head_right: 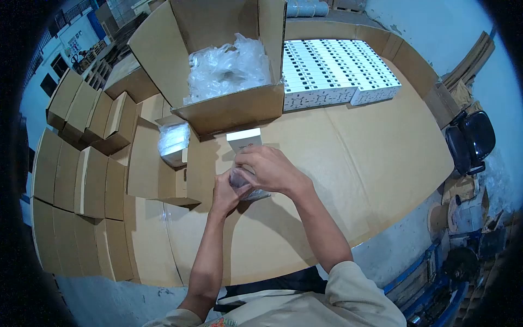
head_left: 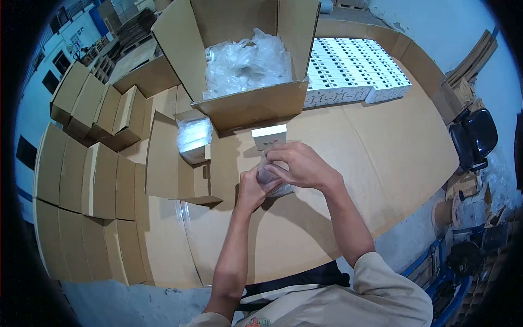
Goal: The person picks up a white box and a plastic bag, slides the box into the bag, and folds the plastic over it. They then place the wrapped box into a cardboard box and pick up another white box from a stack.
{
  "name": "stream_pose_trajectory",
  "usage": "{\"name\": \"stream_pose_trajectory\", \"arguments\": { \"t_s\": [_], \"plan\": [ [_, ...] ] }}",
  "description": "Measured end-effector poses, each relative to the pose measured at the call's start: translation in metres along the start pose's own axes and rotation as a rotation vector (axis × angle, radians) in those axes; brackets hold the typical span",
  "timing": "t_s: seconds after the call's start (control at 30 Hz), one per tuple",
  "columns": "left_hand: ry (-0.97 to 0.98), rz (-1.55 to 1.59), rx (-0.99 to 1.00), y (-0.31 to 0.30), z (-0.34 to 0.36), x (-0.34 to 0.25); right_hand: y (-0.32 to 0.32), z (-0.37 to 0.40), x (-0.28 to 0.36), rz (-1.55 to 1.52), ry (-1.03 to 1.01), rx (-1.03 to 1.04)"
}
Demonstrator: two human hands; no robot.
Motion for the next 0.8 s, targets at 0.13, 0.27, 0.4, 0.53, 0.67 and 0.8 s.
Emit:
{"name": "stream_pose_trajectory", "arguments": {
  "t_s": [0.13, 0.27, 0.4, 0.53, 0.67, 0.8],
  "plan": [
    [-0.090, -0.023, 0.010, 0.002, 0.002, 0.007, 0.004, 0.002, -0.005, -0.055, -0.041, -0.074],
    [-0.083, 0.048, -0.018, 0.004, 0.001, 0.011, 0.000, 0.004, -0.008, 0.016, 0.061, -0.031],
    [-0.090, 0.152, -0.023, 0.005, 0.000, 0.007, 0.004, 0.000, -0.015, -0.049, -0.004, -0.055],
    [-0.166, 0.246, 0.022, 0.006, 0.001, 0.021, 0.003, -0.001, -0.015, -0.022, -0.131, -0.209],
    [-0.173, 0.230, 0.002, 0.003, 0.002, 0.014, 0.002, -0.004, -0.045, -0.444, 0.012, -0.445],
    [-0.178, 0.218, -0.020, -0.001, 0.000, 0.012, 0.017, -0.012, -0.093, -0.772, 0.085, -0.513]
  ]
}}
Point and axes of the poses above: each hand's wrist, its own z-axis away from the middle knuckle, its own y-axis out of the palm, x = y × z, the point moved 2 cm from there along -z, towards the middle knuckle, and after that the axes turned 10 degrees about y, right-handed, at the moved point
